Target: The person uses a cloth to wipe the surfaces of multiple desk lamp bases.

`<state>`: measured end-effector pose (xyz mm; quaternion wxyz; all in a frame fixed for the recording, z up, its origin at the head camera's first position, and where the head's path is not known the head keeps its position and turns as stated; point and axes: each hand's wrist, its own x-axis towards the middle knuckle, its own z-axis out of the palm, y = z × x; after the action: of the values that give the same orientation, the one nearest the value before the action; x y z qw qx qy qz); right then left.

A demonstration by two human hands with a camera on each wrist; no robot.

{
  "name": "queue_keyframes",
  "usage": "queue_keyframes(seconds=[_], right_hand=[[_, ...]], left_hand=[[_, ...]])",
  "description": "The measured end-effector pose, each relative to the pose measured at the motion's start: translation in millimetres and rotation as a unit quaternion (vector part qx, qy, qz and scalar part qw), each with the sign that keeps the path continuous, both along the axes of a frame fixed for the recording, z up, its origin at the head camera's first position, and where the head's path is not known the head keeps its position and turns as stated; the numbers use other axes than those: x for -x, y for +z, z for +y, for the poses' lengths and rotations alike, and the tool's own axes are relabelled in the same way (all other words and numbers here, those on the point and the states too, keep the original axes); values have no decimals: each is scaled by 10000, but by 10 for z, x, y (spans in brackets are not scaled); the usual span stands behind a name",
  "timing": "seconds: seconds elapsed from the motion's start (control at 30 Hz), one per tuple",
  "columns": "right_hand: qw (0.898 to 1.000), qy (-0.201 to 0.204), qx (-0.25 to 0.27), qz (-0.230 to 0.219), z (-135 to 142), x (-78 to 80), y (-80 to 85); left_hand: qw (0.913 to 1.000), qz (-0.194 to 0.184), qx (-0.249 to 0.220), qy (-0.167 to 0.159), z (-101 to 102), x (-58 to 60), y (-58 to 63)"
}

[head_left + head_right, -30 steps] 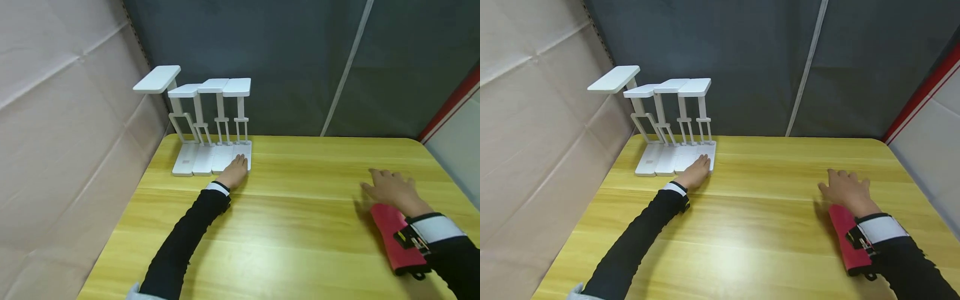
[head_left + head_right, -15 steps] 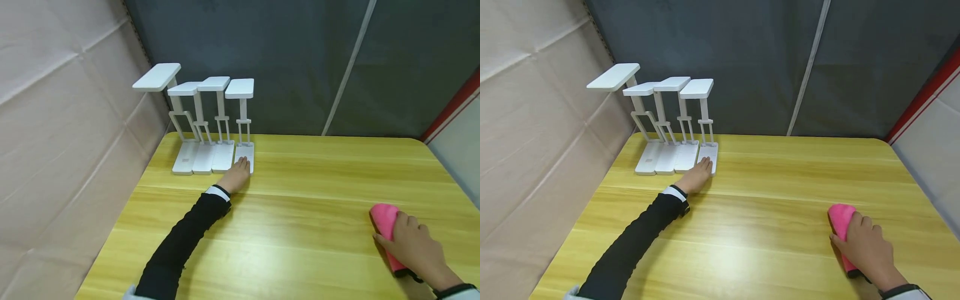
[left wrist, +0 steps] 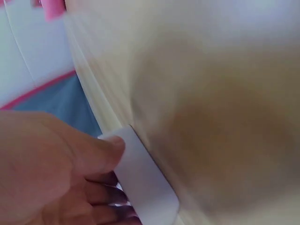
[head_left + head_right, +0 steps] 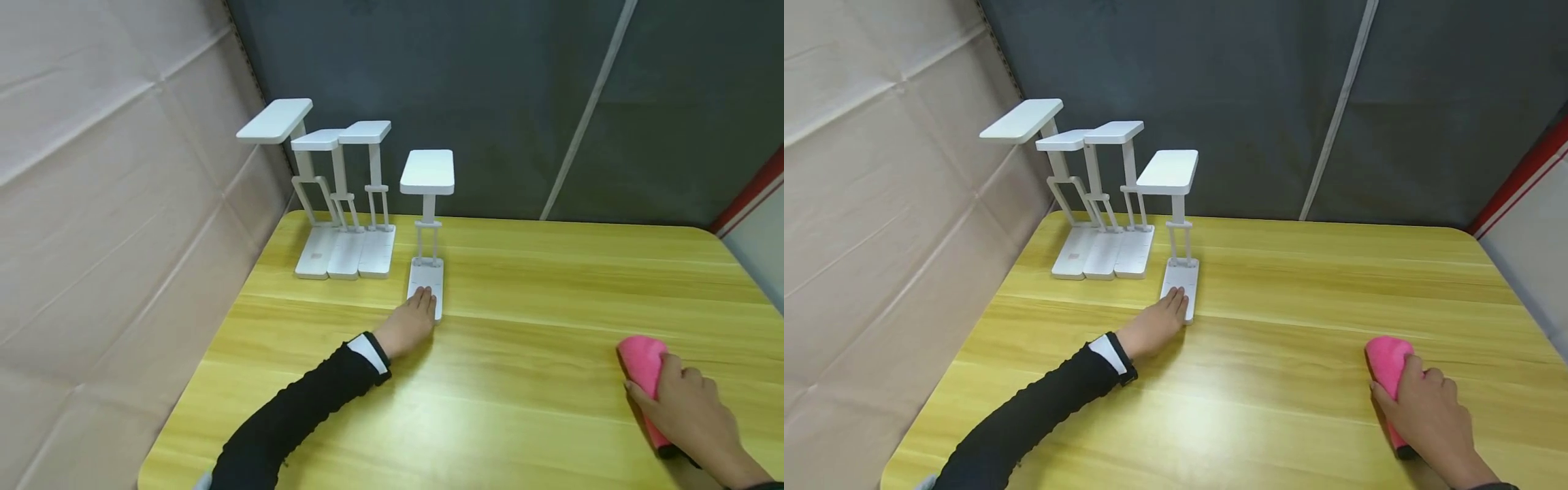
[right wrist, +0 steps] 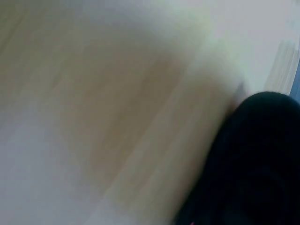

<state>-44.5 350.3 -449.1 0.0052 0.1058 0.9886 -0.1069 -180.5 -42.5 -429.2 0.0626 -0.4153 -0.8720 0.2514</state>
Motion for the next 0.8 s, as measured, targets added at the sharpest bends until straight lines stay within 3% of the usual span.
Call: queue_keyframes(seconds=[0.2,0.4,0.53,0.63,0.73,0.8], right_hand=[[9992,291,274,17,49,1,0],[9974,581,423,-8,68,-1,18],[9953,839,462,-123,55,-9,35],[9939,1020,409,-97,42,-19,48],[9917,1219,394,-66,40,-18,59],[9899,1352,420,-105,41,-8,86]], left_hand=[[9988,322,280,-252,61,-444,31],[9946,683,192,-755,128,-895,75],[9924,846,-25,-890,161,-1140,86],[9917,915,-192,-884,183,-1250,60],[9911,856,-200,-1001,175,-1273,88],[9940,168,-500,-959,119,-1215,143]])
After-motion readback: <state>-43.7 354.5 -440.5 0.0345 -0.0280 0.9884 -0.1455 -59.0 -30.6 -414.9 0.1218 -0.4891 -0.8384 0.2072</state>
